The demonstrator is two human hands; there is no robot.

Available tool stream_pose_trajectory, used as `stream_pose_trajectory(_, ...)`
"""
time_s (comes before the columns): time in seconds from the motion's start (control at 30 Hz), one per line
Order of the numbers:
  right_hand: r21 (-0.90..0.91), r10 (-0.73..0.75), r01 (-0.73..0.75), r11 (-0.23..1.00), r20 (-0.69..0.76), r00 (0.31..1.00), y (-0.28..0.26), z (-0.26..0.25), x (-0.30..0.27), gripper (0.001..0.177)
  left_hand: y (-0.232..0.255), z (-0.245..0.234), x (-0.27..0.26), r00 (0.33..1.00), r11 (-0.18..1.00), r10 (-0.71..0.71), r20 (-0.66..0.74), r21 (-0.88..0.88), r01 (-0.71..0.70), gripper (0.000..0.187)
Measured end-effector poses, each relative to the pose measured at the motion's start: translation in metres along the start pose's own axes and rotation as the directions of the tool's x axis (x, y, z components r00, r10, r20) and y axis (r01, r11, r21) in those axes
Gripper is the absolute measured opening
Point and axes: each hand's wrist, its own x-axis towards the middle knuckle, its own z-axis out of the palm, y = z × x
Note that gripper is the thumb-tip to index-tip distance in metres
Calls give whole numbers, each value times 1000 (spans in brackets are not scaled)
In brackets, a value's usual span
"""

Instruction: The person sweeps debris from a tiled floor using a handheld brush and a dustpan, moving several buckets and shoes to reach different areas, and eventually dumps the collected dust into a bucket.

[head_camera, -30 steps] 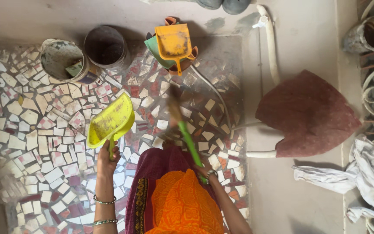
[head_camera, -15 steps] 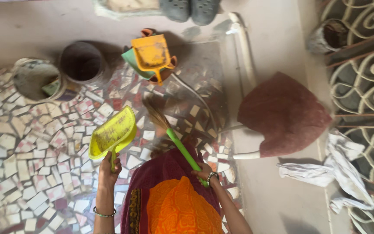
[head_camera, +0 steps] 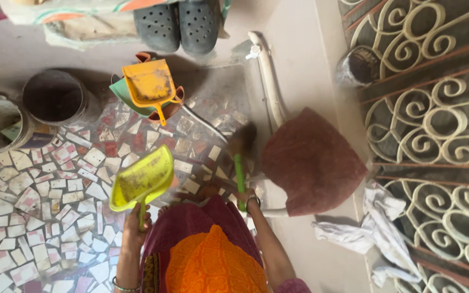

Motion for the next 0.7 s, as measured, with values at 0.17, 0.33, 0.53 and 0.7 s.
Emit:
stream_pose_trajectory(0.17, 2, -71, 72, 997, -98, 993, 12, -40, -11, 32, -17, 30, 7, 997, 997, -72, -41, -8, 72, 42)
stream_pose_trajectory(0.33, 81, -109, 112, 990, -46, 993, -31, -32, 22, 22, -25, 48, 8, 997, 997, -54, -61, 43, 56, 41)
stream_pose_trajectory(0.53, -168, -265, 269, 948, 48, 963, -49, -56, 32, 23, -37, 68, 9, 998, 999, -6, -62, -39, 3, 36)
stream_pose_trajectory(0.7, -54, -350, 349, 936, -3, 937, -70, -63, 54, 24, -38, 81, 10, 995, 995, -60, -77, -85, 53, 39)
